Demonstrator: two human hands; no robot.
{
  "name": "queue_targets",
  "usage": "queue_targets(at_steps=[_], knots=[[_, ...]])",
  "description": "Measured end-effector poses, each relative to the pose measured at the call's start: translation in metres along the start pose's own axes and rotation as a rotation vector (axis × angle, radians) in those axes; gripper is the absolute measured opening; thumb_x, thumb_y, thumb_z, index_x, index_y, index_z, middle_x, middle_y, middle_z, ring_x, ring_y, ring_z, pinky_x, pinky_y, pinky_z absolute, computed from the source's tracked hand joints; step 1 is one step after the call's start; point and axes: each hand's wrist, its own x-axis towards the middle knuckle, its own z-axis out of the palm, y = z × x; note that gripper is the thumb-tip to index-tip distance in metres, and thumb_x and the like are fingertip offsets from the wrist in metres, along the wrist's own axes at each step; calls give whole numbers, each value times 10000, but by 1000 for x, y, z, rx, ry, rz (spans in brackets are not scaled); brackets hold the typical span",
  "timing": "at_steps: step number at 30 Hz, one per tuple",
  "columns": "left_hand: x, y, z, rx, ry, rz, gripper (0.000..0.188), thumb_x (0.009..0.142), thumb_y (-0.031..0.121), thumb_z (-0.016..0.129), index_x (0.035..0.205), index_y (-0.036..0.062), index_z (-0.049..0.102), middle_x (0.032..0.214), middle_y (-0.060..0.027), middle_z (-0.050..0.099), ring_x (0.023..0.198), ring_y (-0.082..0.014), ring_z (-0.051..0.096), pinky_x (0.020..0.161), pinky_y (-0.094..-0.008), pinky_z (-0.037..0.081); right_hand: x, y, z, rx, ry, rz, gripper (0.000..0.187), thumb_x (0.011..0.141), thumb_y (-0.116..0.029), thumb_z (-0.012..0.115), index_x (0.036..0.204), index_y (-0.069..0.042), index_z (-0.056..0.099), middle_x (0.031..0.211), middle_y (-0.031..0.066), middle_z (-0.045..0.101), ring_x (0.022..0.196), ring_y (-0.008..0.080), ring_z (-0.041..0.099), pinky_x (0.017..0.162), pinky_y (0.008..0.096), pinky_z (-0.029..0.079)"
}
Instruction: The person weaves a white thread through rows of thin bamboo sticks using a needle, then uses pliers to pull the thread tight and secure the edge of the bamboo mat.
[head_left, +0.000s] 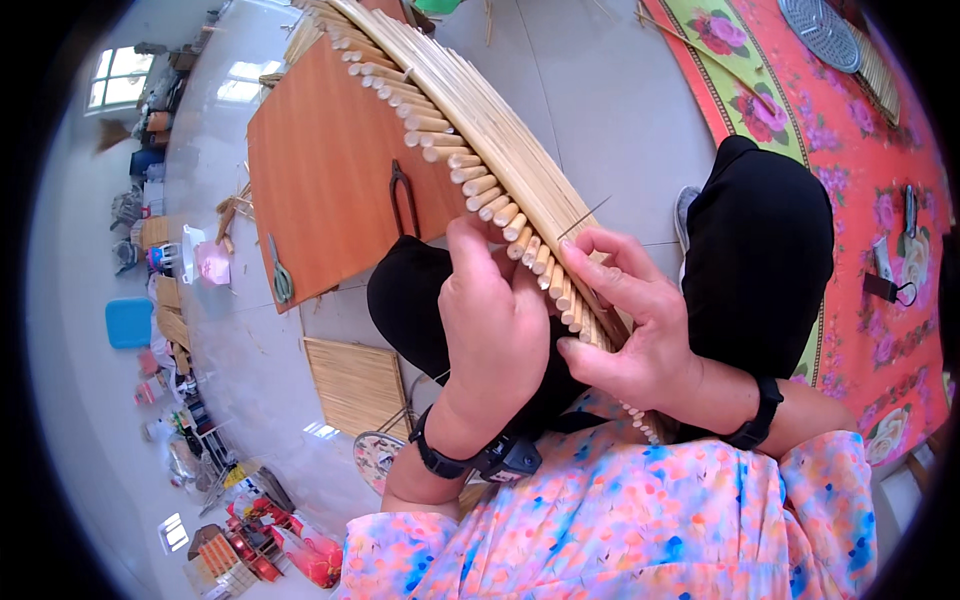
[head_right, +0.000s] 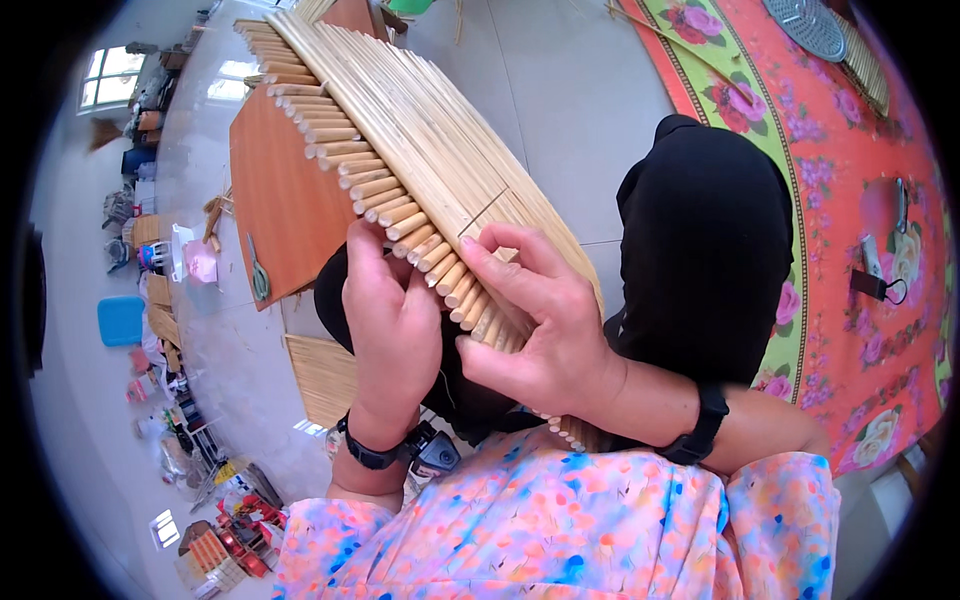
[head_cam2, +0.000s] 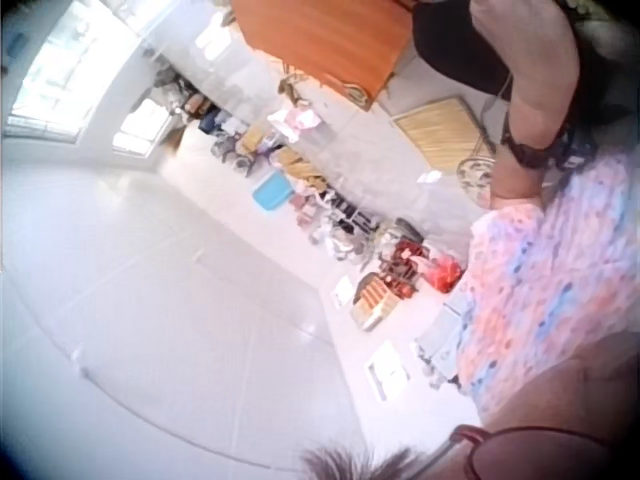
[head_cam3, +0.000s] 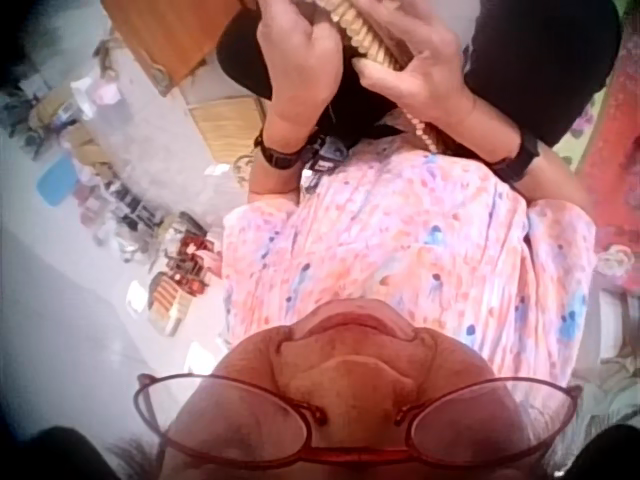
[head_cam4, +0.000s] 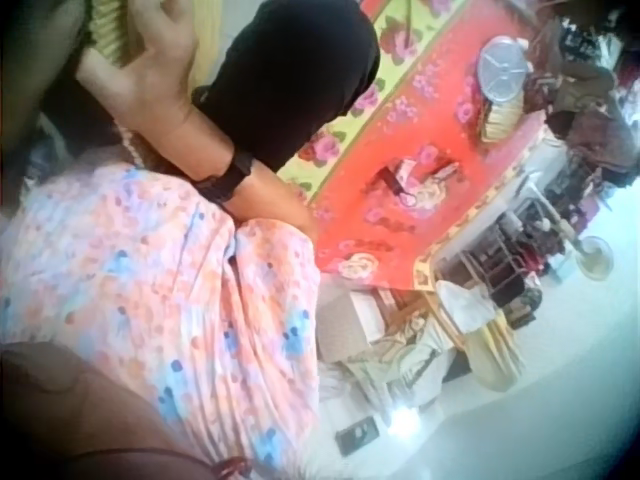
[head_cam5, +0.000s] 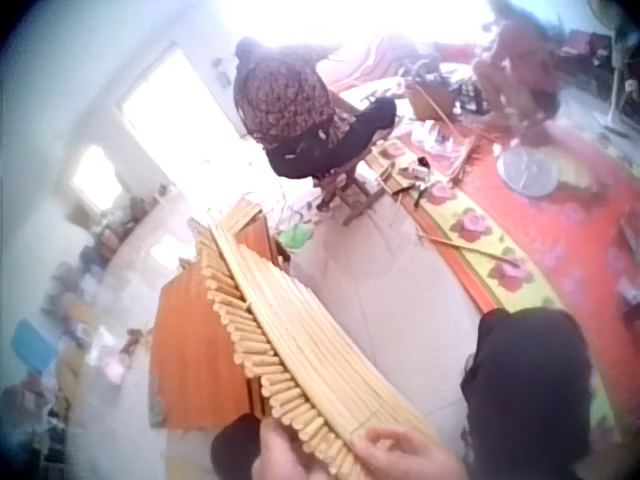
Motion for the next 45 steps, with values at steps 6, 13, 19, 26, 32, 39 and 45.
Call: queue_targets(at_steps=[6, 13, 19, 26, 32, 39, 45], knots=[[12, 6, -19, 58, -192, -81, 318, 889, 76, 517, 1171, -16, 401, 838, -238, 665, 782, -394, 672, 728, -470, 503, 7, -8, -13, -103, -7, 159, 630, 624, -99, 718, 1235, 5, 604, 1197, 141, 541, 852, 172, 573, 745, 284, 502], [68, 26, -80, 873, 82, 639, 788, 710, 43, 748, 1403, 188, 402, 1512, -134, 303, 1401, -401, 260, 1080, -631, 242, 0, -12, -21, -147, -25, 188, 601, 659, -114, 710, 1242, -33, 592, 1190, 94, 531, 840, 134, 522, 681, 250, 477], [159, 29, -60, 1012, -358, 1229, 386, 751, 106, 678, 1127, 194, 687, 1300, -64, 588, 1331, -253, 434, 1104, -637, 191, -9, -6, -28, -146, -78, 154, 597, 698, -109, 710, 1275, -36, 578, 1214, 64, 511, 886, 117, 512, 683, 236, 465], [184, 73, -44, 1217, -624, 1149, 44, 724, 155, 687, 706, 116, 698, 740, -63, 678, 770, -284, 666, 749, -399, 518, 3, -28, -62, -489, -71, 63, 544, 733, -163, 717, 1249, -35, 598, 1137, 109, 600, 879, 172, 595, 702, 296, 519], [187, 113, -87, 1280, -222, 1185, 54, 759, 121, 642, 717, 110, 675, 757, -61, 667, 806, -270, 675, 693, -354, 539, 9, -85, -71, -931, 307, -730, 345, 744, 30, 665, 1088, 12, 646, 979, 161, 626, 842, 179, 618, 670, 310, 507], [142, 110, -70, 1018, 480, 977, 101, 814, 83, 586, 889, 78, 653, 846, -64, 679, 811, -254, 683, 700, -368, 551, 65, -119, -59, 106, 412, 154, 656, 841, -155, 721, 1403, -6, 417, 1048, 82, 641, 877, 120, 609, 629, 264, 507], [77, 92, 22, 678, 574, 666, 301, 791, 105, 602, 1078, 25, 645, 829, -86, 666, 739, -227, 682, 597, -348, 555, 130, -133, -46, 164, 446, -161, 860, 849, -275, 742, 1472, 16, 226, 1118, 86, 617, 942, 161, 619, 704, 302, 534]])
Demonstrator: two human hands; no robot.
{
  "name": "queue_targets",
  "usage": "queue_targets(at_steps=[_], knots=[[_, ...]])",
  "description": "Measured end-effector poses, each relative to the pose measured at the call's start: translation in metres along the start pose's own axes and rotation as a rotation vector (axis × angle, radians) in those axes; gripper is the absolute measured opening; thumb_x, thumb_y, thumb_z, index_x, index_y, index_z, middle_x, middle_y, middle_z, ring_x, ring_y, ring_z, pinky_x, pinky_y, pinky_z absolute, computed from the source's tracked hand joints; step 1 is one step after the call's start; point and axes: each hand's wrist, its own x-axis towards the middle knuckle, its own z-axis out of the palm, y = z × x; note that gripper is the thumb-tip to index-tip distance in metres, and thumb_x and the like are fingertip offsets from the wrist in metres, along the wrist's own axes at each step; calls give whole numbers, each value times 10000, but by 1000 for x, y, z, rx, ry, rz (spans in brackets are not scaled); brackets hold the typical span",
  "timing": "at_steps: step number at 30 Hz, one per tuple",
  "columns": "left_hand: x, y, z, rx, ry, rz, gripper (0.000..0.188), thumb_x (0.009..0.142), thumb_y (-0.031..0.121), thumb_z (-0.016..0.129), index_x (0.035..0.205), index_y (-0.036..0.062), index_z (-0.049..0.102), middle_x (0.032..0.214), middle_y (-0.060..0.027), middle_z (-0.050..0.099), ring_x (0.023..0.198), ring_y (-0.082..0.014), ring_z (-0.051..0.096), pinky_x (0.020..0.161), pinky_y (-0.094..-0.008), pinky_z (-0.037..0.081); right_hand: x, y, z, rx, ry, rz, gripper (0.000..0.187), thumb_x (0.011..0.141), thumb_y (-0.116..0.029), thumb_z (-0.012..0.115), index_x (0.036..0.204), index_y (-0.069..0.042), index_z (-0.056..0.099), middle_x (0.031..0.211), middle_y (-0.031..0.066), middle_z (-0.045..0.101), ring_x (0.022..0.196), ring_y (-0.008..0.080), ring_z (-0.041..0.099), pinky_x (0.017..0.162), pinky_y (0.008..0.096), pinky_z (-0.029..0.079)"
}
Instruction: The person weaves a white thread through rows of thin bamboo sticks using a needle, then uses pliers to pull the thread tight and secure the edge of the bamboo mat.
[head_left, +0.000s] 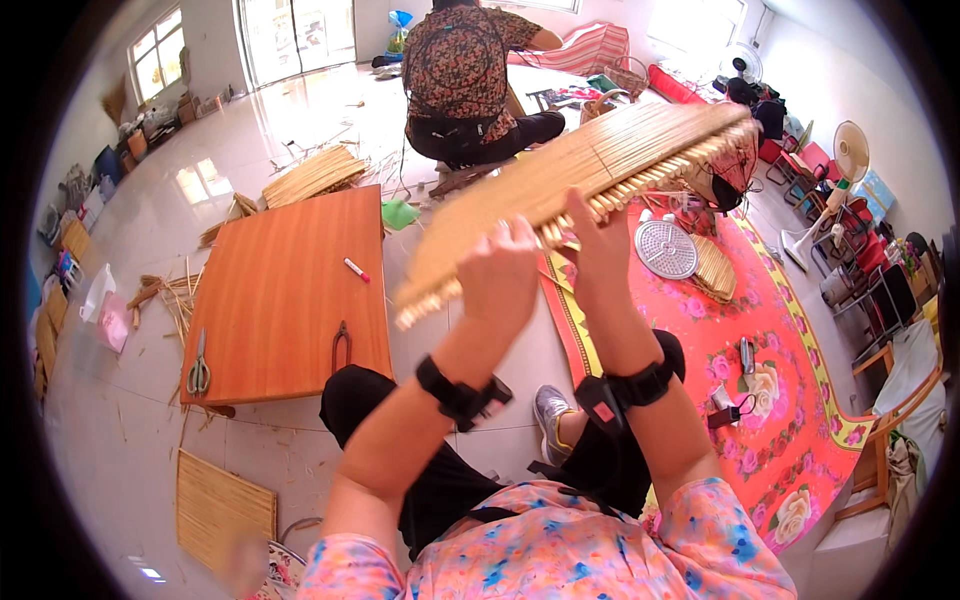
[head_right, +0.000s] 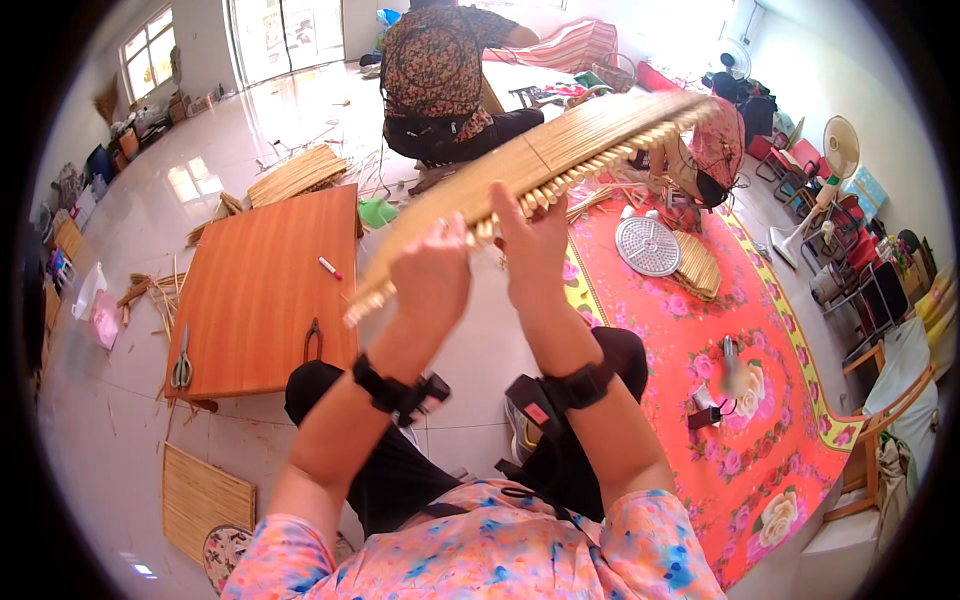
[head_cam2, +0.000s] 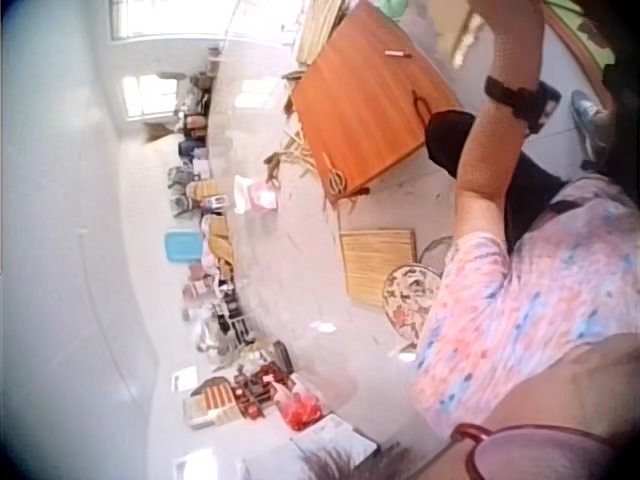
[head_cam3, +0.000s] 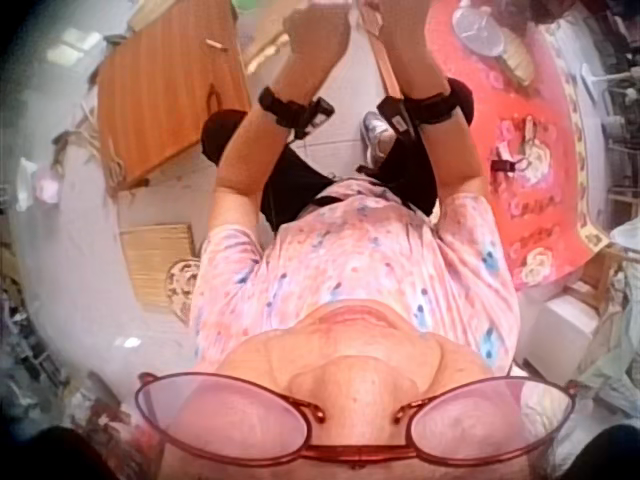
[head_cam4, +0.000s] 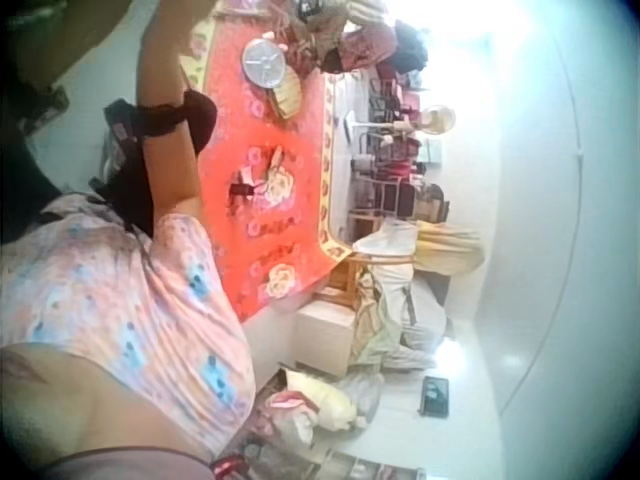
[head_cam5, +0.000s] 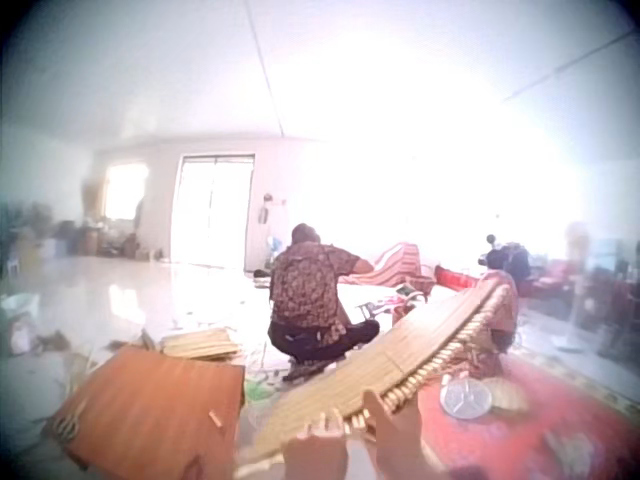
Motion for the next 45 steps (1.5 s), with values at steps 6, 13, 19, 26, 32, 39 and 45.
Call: queue_targets(at_steps=[6, 13, 19, 26, 32, 39, 45], knots=[[-51, 42, 14, -377, -503, -326, 172, 837, 158, 583, 939, 22, 612, 870, -141, 677, 761, -343, 684, 646, -424, 553, 10, 72, -23, -601, 113, -191, 513, 817, -108, 643, 1311, -13, 540, 823, 97, 681, 693, 154, 650, 673, 299, 517], [-96, 55, 17, -637, -763, -536, 432, 827, 274, 619, 1093, -42, 493, 1077, -253, 580, 926, -438, 626, 794, -499, 516, -17, 115, -57, -306, -198, 108, 239, 864, -9, 559, 1090, 42, 618, 812, -30, 621, 669, 22, 520, 580, 200, 431], [-104, 57, 0, -648, -704, -539, 687, 804, 278, 663, 1274, -94, 328, 1153, -286, 483, 971, -468, 594, 817, -504, 503, -36, 84, -54, -243, -226, 247, 210, 874, 2, 560, 1072, 29, 624, 831, -25, 612, 719, 32, 537, 626, 190, 444], [-140, 49, -3, -746, -724, -394, 933, 751, 312, 756, 1365, -121, 203, 1193, -305, 442, 927, -475, 609, 761, -495, 526, -75, 78, -62, -262, -206, 145, 236, 877, -5, 586, 1106, 38, 620, 956, 38, 677, 819, 52, 601, 686, 198, 477], [-162, 32, -28, -653, -908, -308, 1085, 701, 396, 816, 1388, -120, 152, 1256, -350, 412, 849, -447, 646, 652, -443, 559, -91, 51, -48, -912, -290, 116, 211, 781, -120, 728, 854, 42, 613, 669, 24, 623, 608, 6, 513, 513, 203, 403], [-152, 16, -32, -719, -873, -283, 972, 727, 402, 791, 1356, -101, 248, 1224, -313, 450, 862, -413, 653, 628, -435, 555, -75, 57, -23, -1286, -323, -241, 347, 783, -304, 744, 783, 12, 602, 658, 186, 615, 592, 378, 596, 552, 416, 479], [-120, -51, -52, -501, -726, -54, 516, 791, 326, 711, 1136, -16, 535, 1081, -199, 555, 841, -387, 654, 656, -441, 547, -74, 59, -38, -1262, -315, -312, 255, 828, -228, 718, 908, 3, 643, 740, 189, 661, 677, 346, 653, 609, 407, 499]])
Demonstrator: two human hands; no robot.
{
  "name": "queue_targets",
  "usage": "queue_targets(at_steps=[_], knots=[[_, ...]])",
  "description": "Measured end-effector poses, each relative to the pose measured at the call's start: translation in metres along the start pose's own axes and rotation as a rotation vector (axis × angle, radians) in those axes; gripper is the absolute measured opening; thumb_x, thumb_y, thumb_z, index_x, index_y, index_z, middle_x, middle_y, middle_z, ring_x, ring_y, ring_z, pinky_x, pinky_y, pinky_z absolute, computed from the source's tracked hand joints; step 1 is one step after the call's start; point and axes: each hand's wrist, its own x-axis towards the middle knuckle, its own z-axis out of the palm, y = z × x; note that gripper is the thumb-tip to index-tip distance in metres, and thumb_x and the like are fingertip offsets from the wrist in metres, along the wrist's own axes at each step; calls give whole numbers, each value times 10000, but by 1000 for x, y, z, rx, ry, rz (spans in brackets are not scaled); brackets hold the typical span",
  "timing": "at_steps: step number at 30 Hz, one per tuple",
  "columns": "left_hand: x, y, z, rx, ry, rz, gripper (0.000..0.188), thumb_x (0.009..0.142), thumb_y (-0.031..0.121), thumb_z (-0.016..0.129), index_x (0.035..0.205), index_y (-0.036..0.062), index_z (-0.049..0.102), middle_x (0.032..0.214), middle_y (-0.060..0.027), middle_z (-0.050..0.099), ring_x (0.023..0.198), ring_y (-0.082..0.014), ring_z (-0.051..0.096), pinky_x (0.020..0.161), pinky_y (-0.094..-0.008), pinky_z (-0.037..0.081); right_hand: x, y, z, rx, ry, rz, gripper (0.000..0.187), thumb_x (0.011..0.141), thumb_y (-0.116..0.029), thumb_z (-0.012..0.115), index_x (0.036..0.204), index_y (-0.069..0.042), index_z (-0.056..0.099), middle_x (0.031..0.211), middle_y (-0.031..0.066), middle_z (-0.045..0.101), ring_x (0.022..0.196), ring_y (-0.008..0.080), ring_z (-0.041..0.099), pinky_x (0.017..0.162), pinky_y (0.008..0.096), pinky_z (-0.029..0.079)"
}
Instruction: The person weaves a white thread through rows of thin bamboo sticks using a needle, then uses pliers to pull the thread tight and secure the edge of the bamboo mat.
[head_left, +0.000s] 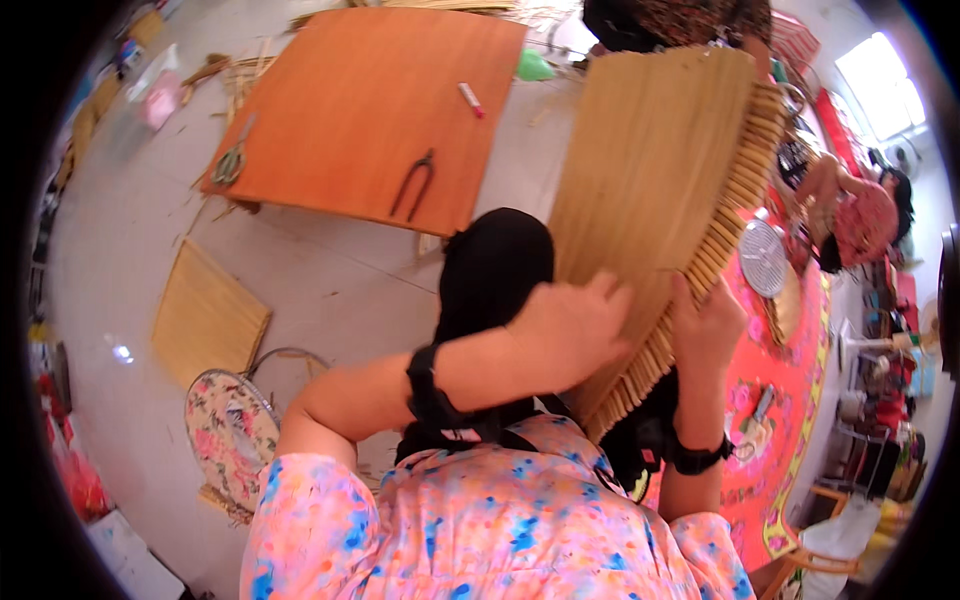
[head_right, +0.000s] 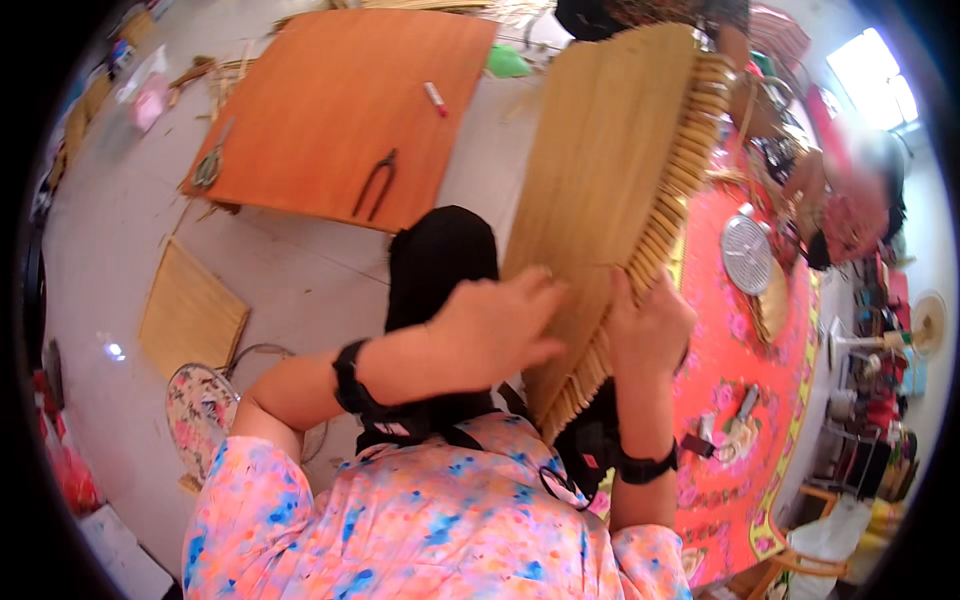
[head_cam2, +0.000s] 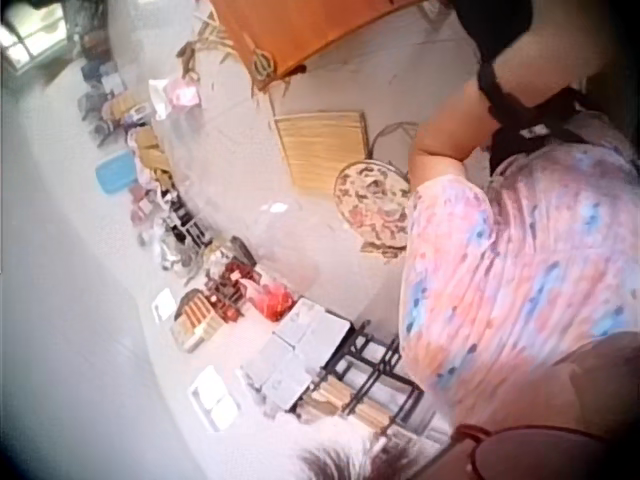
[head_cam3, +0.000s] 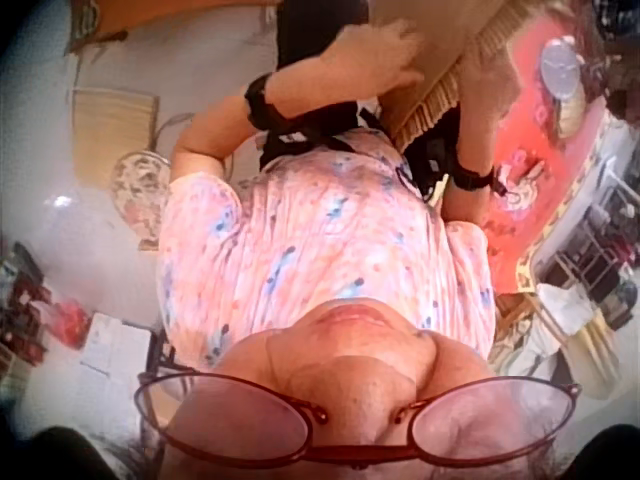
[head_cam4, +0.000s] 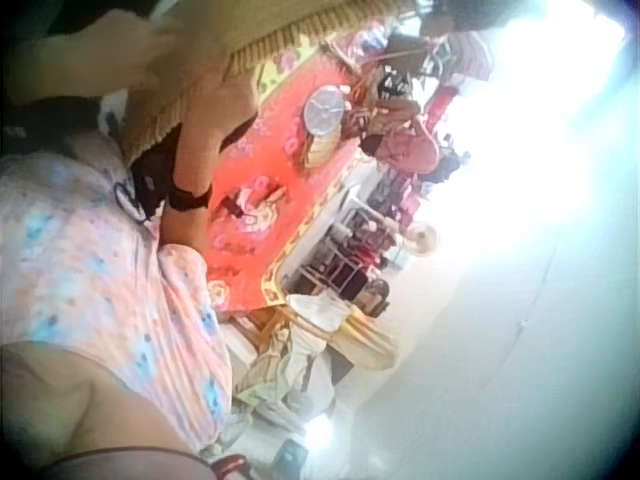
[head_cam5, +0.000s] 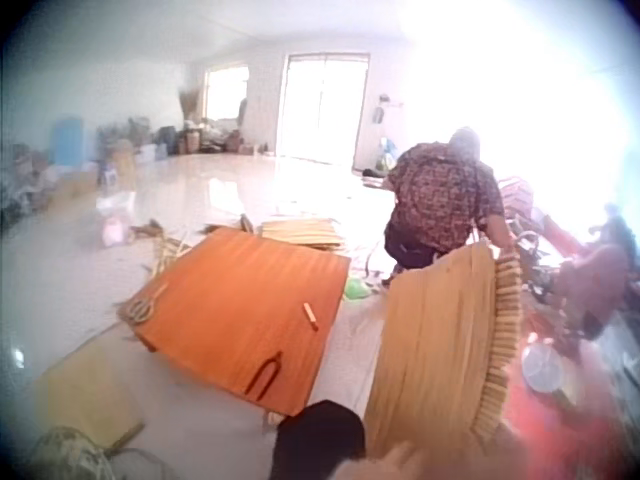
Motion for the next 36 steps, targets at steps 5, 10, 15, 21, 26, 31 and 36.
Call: queue_targets(at_steps=[5, 10, 15, 21, 26, 31, 36], knots=[[17, -132, -90, -33, 507, -283, 324, 859, 296, 628, 992, 3, 654, 930, -196, 677, 872, -351, 656, 771, -420, 520, -6, 11, -2, 166, 88, 31, 222, 847, -157, 711, 951, 32, 659, 688, 127, 650, 594, 123, 573, 571, 313, 461], [-24, -308, -20, 243, 217, -728, 421, 863, 383, 644, 1114, 48, 599, 1057, -257, 617, 976, -413, 610, 809, -486, 506, -9, 10, 3, 186, 63, 153, 232, 845, -164, 722, 902, 46, 640, 579, 90, 545, 534, 90, 404, 485, 304, 368], [-17, -295, 78, 492, 211, -770, 517, 844, 394, 677, 1214, 72, 513, 1269, -270, 453, 1174, -411, 469, 921, -496, 443, -13, 29, 6, -26, 128, 208, 296, 830, -218, 734, 871, 49, 613, 525, 144, 475, 458, 228, 432, 463, 364, 363], [-33, -401, 93, -141, 259, -885, 220, 856, 267, 631, 938, 63, 629, 916, -121, 612, 757, -280, 581, 732, -387, 494, -13, 15, 13, 14, 124, 45, 290, 812, -203, 714, 911, 46, 602, 701, 219, 597, 639, 401, 596, 580, 422, 478], [23, -219, 5, -1197, 662, -473, 284, 958, 295, 547, 1070, 46, 622, 980, -60, 633, 875, -122, 608, 750, -291, 486, -9, 3, 0, -29, 60, 168, 268, 791, -152, 711, 925, 51, 598, 734, 216, 616, 680, 393, 618, 603, 416, 496], [6, -50, -10, -923, 590, -273, 261, 965, 157, 517, 1172, 0, 542, 1043, -63, 583, 887, -104, 558, 756, -259, 482, -12, 2, 4, -9, 59, 125, 288, 791, -148, 711, 936, 65, 583, 727, 224, 602, 666, 409, 601, 580, 435, 475], [-30, 0, 72, -881, 262, -71, 122, 809, 26, 623, 760, -5, 516, 1095, -147, 461, 907, -217, 491, 764, -295, 439, -14, 7, 7, -2, 45, 84, 322, 813, -161, 699, 950, 101, 570, 735, 248, 599, 683, 434, 600, 594, 447, 477]])
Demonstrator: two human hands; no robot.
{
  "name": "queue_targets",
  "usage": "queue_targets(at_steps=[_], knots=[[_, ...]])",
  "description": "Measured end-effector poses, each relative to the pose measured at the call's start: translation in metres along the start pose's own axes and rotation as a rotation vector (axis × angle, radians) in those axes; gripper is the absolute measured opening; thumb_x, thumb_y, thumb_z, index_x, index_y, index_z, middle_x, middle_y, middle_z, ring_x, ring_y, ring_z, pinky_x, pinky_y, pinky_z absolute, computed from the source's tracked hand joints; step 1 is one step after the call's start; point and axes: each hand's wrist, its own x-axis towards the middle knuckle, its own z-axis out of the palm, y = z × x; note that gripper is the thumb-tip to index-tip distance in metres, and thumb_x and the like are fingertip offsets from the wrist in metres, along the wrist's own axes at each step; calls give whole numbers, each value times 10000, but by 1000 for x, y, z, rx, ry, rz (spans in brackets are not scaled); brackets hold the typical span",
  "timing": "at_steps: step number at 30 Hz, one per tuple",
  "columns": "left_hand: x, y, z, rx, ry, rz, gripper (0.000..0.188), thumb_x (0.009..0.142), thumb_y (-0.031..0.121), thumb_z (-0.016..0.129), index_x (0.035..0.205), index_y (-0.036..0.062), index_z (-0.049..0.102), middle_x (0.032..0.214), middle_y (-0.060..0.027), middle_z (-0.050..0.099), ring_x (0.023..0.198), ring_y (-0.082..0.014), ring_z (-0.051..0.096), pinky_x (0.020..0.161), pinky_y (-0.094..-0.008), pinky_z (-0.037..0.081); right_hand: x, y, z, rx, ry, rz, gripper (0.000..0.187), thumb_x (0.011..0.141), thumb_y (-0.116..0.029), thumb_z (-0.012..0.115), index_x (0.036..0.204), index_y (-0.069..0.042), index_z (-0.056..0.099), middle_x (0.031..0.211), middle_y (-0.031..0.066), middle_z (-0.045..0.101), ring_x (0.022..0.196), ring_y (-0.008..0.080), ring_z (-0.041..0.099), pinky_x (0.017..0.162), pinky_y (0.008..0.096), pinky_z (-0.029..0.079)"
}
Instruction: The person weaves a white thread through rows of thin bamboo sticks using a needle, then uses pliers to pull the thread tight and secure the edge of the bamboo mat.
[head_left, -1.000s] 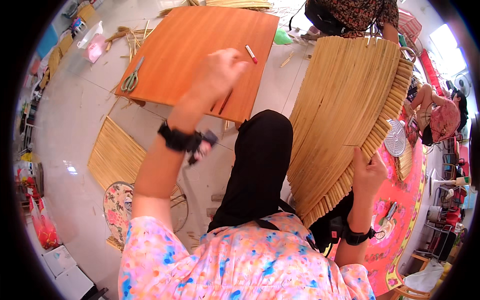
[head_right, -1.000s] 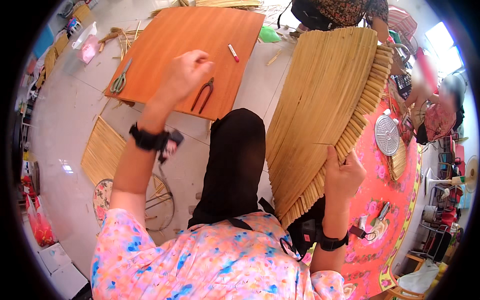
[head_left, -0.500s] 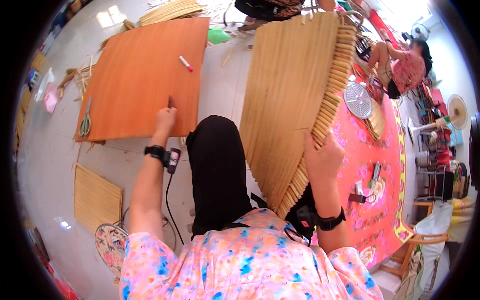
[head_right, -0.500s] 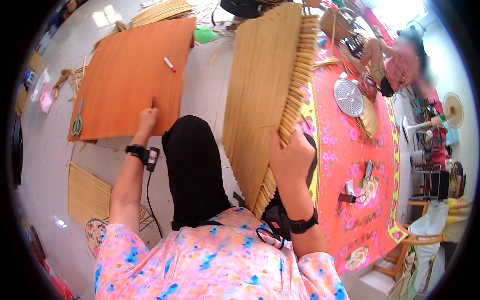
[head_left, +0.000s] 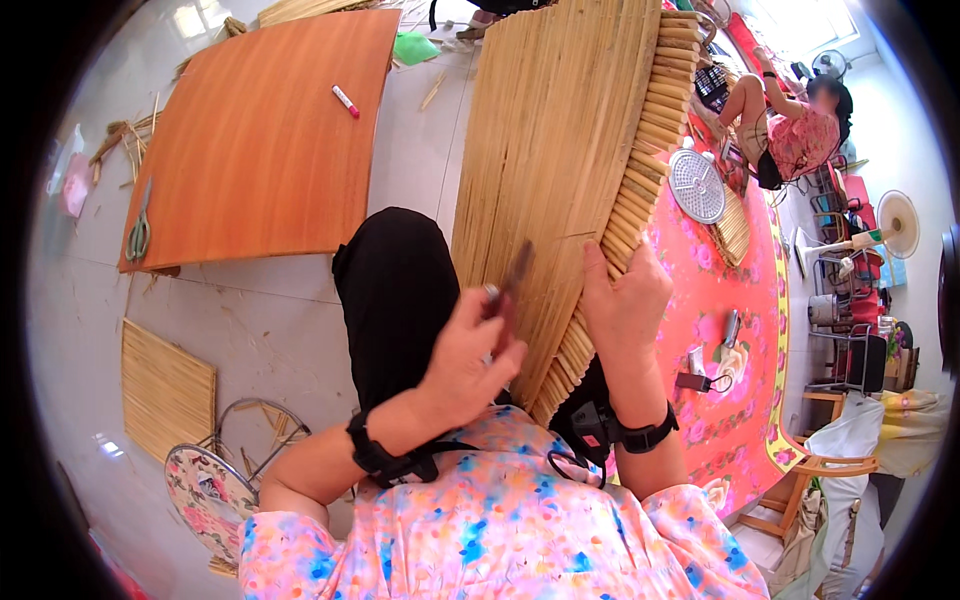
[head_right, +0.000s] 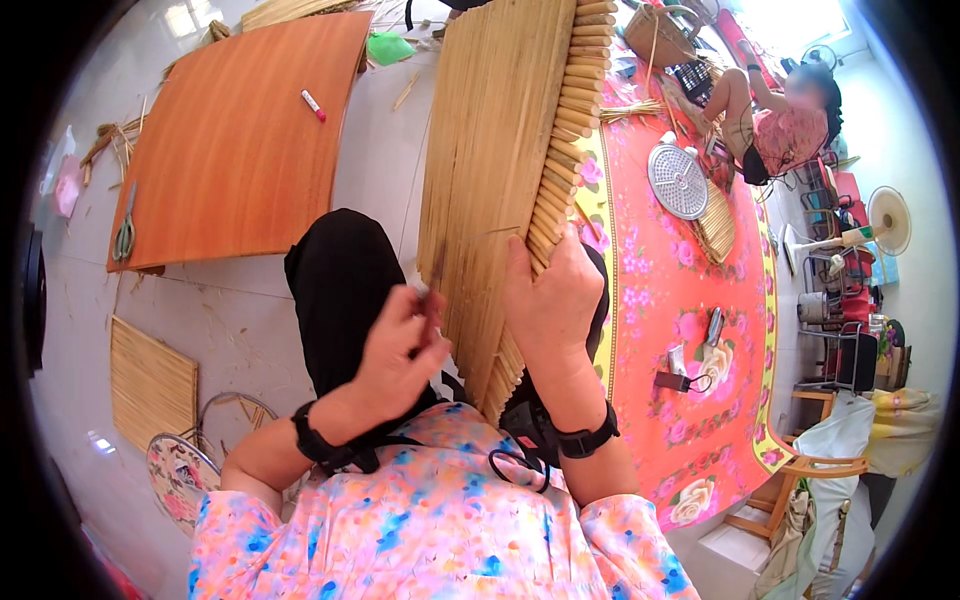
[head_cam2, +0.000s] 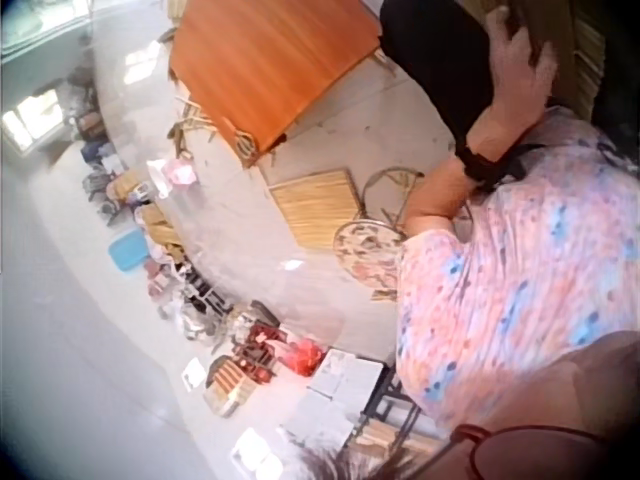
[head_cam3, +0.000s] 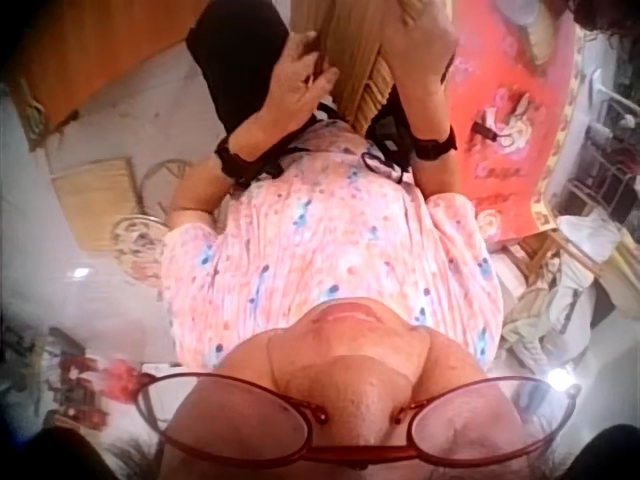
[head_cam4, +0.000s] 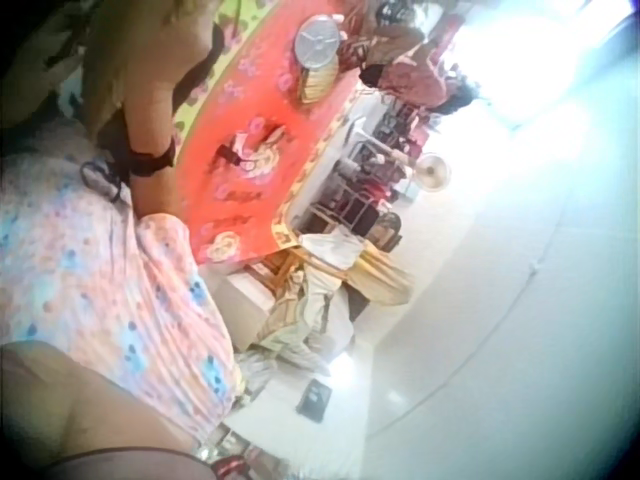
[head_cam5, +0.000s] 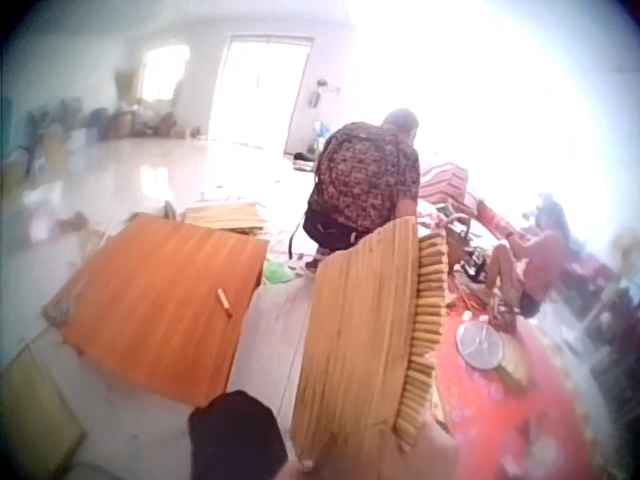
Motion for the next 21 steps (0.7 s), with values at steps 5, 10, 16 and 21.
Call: queue_targets(at_steps=[5, 10, 16, 21], knots=[[4, -7, 29, 35, -52, -1, 139, 840, 112, 625, 835, -11, 560, 1115, -219, 450, 1006, -355, 516, 868, -394, 447, 0, 5, 0, -40, 13, -18, 409, 817, -179, 699, 1027, 147, 568, 759, 268, 609, 698, 435, 610, 614, 449, 482], [27, -4, 33, 133, -2, 113, 166, 829, 116, 635, 875, -38, 597, 1082, -228, 452, 893, -380, 556, 787, -429, 485, 0, 7, 3, -5, 35, -14, 407, 810, -165, 697, 1036, 149, 572, 766, 269, 613, 705, 431, 615, 624, 448, 487], [34, -9, 32, 122, 4, 129, 146, 812, 97, 643, 863, -32, 597, 1042, -226, 455, 850, -388, 557, 747, -435, 485, 2, -7, 0, 75, 6, -20, 275, 806, -129, 686, 922, 93, 571, 747, 254, 609, 694, 437, 609, 613, 450, 491], [36, -6, 26, 143, -42, 72, 141, 772, 86, 659, 815, -28, 588, 946, -209, 483, 774, -378, 558, 678, -438, 483, -1, -9, 3, -20, 18, -34, 251, 810, -126, 686, 892, 74, 557, 744, 254, 607, 696, 441, 609, 608, 461, 488]])
